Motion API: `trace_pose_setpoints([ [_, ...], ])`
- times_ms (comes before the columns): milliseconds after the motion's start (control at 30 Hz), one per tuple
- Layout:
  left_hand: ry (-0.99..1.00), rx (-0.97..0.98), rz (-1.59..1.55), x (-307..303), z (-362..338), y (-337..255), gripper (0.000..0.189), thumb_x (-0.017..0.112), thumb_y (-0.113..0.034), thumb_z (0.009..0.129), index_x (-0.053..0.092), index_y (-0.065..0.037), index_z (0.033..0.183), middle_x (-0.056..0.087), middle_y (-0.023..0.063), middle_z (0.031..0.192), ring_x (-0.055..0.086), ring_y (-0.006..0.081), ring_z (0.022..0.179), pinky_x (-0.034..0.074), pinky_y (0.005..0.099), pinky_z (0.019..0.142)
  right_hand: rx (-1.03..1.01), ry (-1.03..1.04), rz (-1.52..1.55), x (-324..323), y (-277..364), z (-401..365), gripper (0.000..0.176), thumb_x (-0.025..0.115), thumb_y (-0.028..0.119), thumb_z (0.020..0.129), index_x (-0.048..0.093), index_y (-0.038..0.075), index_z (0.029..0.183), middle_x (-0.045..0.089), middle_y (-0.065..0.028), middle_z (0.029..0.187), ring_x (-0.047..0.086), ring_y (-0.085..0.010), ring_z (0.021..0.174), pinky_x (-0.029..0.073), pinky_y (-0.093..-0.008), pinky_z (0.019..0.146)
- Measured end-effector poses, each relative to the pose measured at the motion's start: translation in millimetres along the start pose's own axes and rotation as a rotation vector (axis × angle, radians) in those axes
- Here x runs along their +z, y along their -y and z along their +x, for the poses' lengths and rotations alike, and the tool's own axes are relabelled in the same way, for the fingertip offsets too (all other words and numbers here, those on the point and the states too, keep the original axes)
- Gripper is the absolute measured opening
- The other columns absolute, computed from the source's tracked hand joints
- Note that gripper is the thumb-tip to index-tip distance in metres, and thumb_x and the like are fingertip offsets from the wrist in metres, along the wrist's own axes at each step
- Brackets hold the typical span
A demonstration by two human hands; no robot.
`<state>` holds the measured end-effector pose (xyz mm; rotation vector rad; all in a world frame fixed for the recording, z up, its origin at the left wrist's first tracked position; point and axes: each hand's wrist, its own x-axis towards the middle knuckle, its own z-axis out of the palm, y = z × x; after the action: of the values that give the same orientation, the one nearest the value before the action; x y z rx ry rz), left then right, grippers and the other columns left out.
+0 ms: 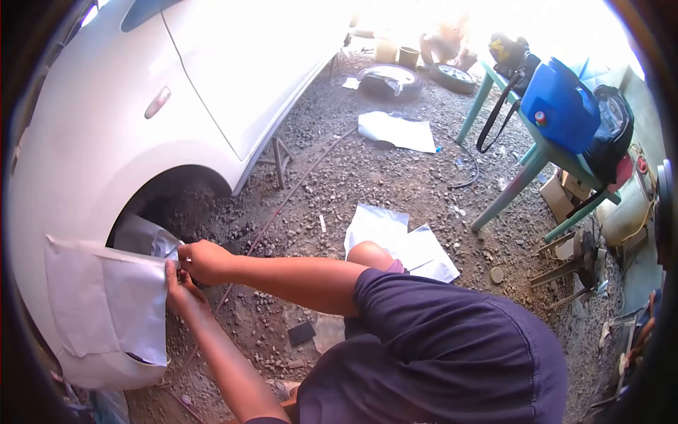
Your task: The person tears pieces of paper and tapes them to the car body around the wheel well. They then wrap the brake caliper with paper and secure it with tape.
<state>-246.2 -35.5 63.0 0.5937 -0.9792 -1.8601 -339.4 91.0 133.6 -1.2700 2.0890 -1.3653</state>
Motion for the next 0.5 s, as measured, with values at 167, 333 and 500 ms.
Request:
trace_pose_setpoints([
  [167, 0.000, 0.014, 0.021, -15, 2, -1, 0.035, 0.080, -0.016, 0.102, 0.069, 0.004, 0.128, 0.073, 0.0079, 0.113, 0.067, 0.0144, 0.094, 0.054, 0.0263, 0.084, -0.110, 0.081, -0.250, -25, 11, -3, 0.023, 0.066, 0.027, 0.103, 0.072, 0.005, 0.109, 0.078, -0.0228, 0.098, 0.076, -0.0453, 0.093, 0.060, -0.0551, 0.082],
  [333, -0.018, 0.033, -0.077, 22, -32, -18, 0.026, 0.077, -0.015, 0.104, 0.069, 0.002, 0.123, 0.072, 0.0060, 0.105, 0.065, 0.0130, 0.090, 0.053, 0.0260, 0.081, -0.191, 0.149, -0.446, -41, 18, 7, 0.023, 0.070, 0.022, 0.094, 0.073, 0.008, 0.112, 0.079, -0.0202, 0.098, 0.078, -0.0423, 0.093, 0.062, -0.0522, 0.081],
  [500, 0.233, 0.142, -0.192, -2, -14, -68, 0.017, 0.079, -0.017, 0.103, 0.070, -0.002, 0.103, 0.066, 0.0037, 0.097, 0.060, 0.0134, 0.093, 0.050, 0.0352, 0.096, 0.016, 0.227, -0.812, -77, -76, 15, 0.027, 0.071, 0.021, 0.094, 0.073, 0.007, 0.117, 0.079, -0.0200, 0.102, 0.078, -0.0411, 0.100, 0.062, -0.0493, 0.086],
])
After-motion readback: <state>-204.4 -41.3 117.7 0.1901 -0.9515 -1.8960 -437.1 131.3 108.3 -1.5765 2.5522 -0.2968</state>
